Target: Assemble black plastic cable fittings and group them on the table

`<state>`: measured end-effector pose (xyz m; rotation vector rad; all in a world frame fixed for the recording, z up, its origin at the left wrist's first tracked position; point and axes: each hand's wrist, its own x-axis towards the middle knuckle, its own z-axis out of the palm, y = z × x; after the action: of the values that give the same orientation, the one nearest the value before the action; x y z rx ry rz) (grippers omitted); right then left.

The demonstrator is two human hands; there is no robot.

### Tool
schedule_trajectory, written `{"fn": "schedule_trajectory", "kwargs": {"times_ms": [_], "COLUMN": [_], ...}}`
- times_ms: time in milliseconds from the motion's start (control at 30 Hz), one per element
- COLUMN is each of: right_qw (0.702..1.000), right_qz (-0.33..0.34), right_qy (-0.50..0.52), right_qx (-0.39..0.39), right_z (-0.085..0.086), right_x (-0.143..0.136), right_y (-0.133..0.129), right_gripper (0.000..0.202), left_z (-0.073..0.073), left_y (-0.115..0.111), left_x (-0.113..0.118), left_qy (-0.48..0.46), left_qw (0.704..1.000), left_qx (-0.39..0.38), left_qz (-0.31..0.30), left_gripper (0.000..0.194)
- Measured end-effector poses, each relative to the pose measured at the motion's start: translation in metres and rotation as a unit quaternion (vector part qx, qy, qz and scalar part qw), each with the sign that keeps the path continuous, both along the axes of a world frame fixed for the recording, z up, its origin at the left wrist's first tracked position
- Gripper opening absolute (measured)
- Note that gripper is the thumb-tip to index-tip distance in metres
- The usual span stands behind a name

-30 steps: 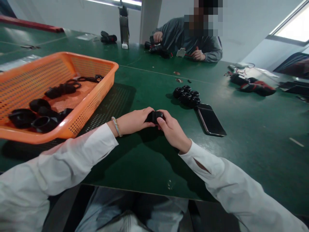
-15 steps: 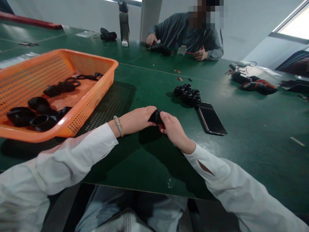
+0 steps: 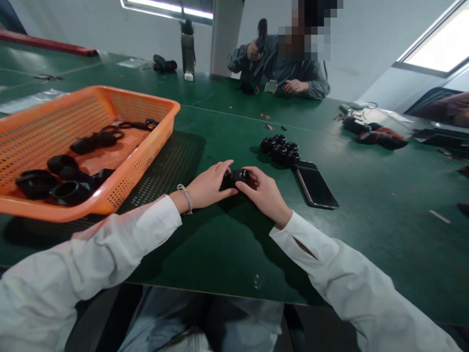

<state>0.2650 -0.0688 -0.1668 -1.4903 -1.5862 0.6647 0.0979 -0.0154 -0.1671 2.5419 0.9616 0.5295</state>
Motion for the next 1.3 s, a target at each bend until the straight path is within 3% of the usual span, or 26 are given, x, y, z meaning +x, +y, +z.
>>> {"fn": "schedule_trajectory", "kwargs": {"times_ms": [100,267,433,600,800,1300], "right_qw": [0.995,0.982,0.943,0.914,0.907,0.897], "right_qz": [-0.067,-0.126,-0.202,-0.265,-0.278,-0.299], "right_qy": [-0.072,-0.137,-0.262,-0.306,-0.316,-0.312], "right_qx": [0.033,0.039,0.035,-0.002,-0.026,-0.092], "right_z": [0.001,0.001,0.000,0.000,0.001,0.006], "right_x": [0.011,0.028,0.043,0.064,0.077,0.075], "right_y": [0.006,0.015,0.023,0.031,0.034,0.054], "right_gripper": [0.034,0.034,0.039,0.040,0.039,0.055], "left_z": [-0.003,0.002,0.002,0.001,0.001,0.002], "left_y": [0.000,-0.003,-0.002,-0.001,-0.001,-0.005], "left_x": [0.000,0.000,0.001,0.000,-0.002,0.011], "left_qy": [0.025,0.097,0.113,0.115,0.110,0.130], "left_qw": [0.999,0.990,0.987,0.986,0.986,0.983], "left_qx": [0.042,0.099,0.107,0.107,0.109,0.121], "left_qz": [-0.004,-0.035,-0.042,-0.048,-0.057,-0.043], "left_gripper": [0.061,0.049,0.044,0.042,0.041,0.036]}}
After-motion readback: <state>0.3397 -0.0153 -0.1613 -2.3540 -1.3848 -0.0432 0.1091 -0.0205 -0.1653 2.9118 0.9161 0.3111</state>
